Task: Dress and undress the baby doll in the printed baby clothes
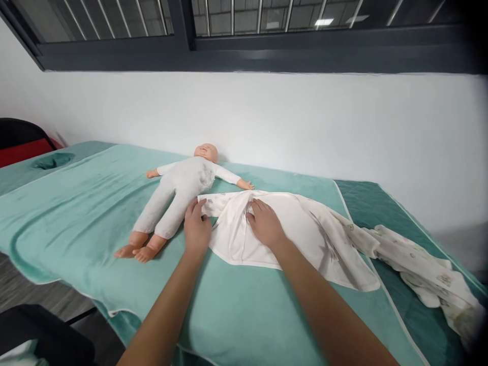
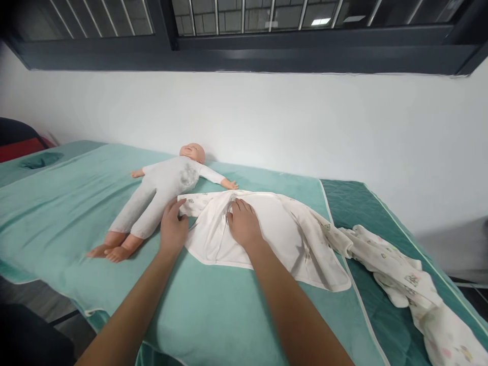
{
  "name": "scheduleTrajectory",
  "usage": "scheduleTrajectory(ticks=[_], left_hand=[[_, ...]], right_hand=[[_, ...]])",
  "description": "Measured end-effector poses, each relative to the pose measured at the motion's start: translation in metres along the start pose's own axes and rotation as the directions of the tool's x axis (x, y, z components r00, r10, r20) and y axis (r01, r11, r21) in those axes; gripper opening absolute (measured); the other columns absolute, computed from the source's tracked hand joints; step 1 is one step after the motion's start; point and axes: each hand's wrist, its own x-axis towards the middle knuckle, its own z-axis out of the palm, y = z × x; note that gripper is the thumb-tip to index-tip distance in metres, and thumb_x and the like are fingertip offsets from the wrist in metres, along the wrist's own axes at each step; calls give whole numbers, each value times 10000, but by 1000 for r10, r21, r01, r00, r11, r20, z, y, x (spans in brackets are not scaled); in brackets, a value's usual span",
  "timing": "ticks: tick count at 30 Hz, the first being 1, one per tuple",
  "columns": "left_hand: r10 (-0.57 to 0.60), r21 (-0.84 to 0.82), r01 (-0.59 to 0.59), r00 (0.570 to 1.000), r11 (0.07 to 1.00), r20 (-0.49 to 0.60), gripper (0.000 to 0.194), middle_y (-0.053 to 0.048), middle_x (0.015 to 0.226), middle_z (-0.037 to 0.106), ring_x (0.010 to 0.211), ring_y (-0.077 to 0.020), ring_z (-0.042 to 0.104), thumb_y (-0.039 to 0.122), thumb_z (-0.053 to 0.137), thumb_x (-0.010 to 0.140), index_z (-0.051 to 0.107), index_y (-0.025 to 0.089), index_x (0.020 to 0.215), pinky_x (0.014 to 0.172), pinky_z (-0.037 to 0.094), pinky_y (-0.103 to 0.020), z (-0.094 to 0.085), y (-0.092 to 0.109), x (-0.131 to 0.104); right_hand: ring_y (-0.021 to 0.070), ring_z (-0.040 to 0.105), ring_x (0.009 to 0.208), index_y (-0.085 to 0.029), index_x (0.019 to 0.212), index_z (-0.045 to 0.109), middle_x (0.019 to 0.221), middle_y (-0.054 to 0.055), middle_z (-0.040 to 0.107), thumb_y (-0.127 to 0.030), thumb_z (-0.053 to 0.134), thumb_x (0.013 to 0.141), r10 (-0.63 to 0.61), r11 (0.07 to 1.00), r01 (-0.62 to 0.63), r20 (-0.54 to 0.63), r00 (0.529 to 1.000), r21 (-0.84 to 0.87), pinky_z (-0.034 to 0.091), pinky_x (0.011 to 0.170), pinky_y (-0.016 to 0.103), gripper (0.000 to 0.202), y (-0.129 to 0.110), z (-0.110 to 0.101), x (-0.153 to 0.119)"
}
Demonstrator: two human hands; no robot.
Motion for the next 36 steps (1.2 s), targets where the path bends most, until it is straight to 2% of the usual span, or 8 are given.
scheduleTrajectory(ticks=[4, 10, 16, 23, 26, 30, 33, 36], left_hand=[[65, 167, -49, 994, 985, -93, 377, -123, 1351, 517, 1282, -252, 477, 141, 416, 874, 609, 173, 1197, 1068, 403, -392, -1, 10, -7], [84, 406, -133, 987, 904, 136, 252, -86, 1037, 687, 1033, -301, 566, 284, 420, 930, 661, 222, 965, 824, 412, -426, -1, 25, -11], [33, 504, -79, 995, 860, 99, 286, -97, 1033, 675, 1016, -297, 570, 336, 397, 943, 656, 216, 929, 777, 390, -408, 2, 25, -9], [54, 477, -96, 993, 874, 101, 317, -108, 1091, 661, 1055, -309, 557, 366, 376, 950, 656, 219, 970, 783, 390, -410, 1, 25, -9], [57, 476, -106, 992, 873, 115, 332, -109, 1098, 663, 1050, -313, 554, 376, 368, 950, 659, 216, 974, 781, 397, -419, 0, 26, -8], [33, 478, -88, 992, 874, 122, 343, -111, 1112, 663, 1065, -323, 548, 391, 373, 943, 668, 219, 983, 794, 411, -434, 0, 27, -6], [-8, 471, -54, 992, 880, 128, 338, -116, 1137, 660, 1089, -333, 543, 405, 397, 928, 674, 221, 991, 822, 419, -447, 1, 27, -4], [-9, 472, -54, 992, 880, 130, 336, -124, 1149, 659, 1092, -339, 546, 410, 418, 915, 677, 214, 1002, 828, 424, -450, 1, 26, -2]], right_hand=[[243, 406, 1360, -123, 1352, 508, 1449, 126, 504, -302, 392, 974, -7, 1000, 7, -13, 1000, 12, 304, 1140, 398, 434, 0, -1, 0], [247, 413, 1354, -125, 1355, 506, 1444, 133, 505, -304, 399, 974, -11, 1000, 11, -9, 1000, 15, 304, 1137, 399, 434, 1, -5, -1], [242, 388, 1383, -146, 1348, 518, 1475, 125, 480, -292, 441, 961, -9, 998, 8, 22, 1000, 59, 299, 1148, 420, 420, -3, -9, -4], [194, 489, 1307, -205, 1258, 592, 1396, 76, 564, -321, 447, 936, 132, 944, -66, -186, 974, 323, 349, 1139, 358, 371, 38, -69, -29], [231, 556, 1227, -220, 1204, 623, 1312, 86, 623, -360, 469, 913, 351, 882, -207, -296, 888, 424, 402, 1089, 424, 357, 93, -103, -57], [216, 632, 1084, -213, 1045, 676, 1162, 70, 689, -367, 597, 825, 669, 648, -243, -387, 634, 722, 459, 1016, 420, 280, 163, -129, -100], [191, 646, 1079, -208, 976, 669, 1121, 59, 704, -343, 683, 749, 761, 419, -117, -278, 587, 901, 473, 1013, 373, 264, 191, -137, -123], [183, 637, 1113, -213, 970, 657, 1147, 56, 695, -321, 706, 727, 773, 363, -53, -269, 574, 930, 472, 1024, 354, 270, 204, -141, -135]])
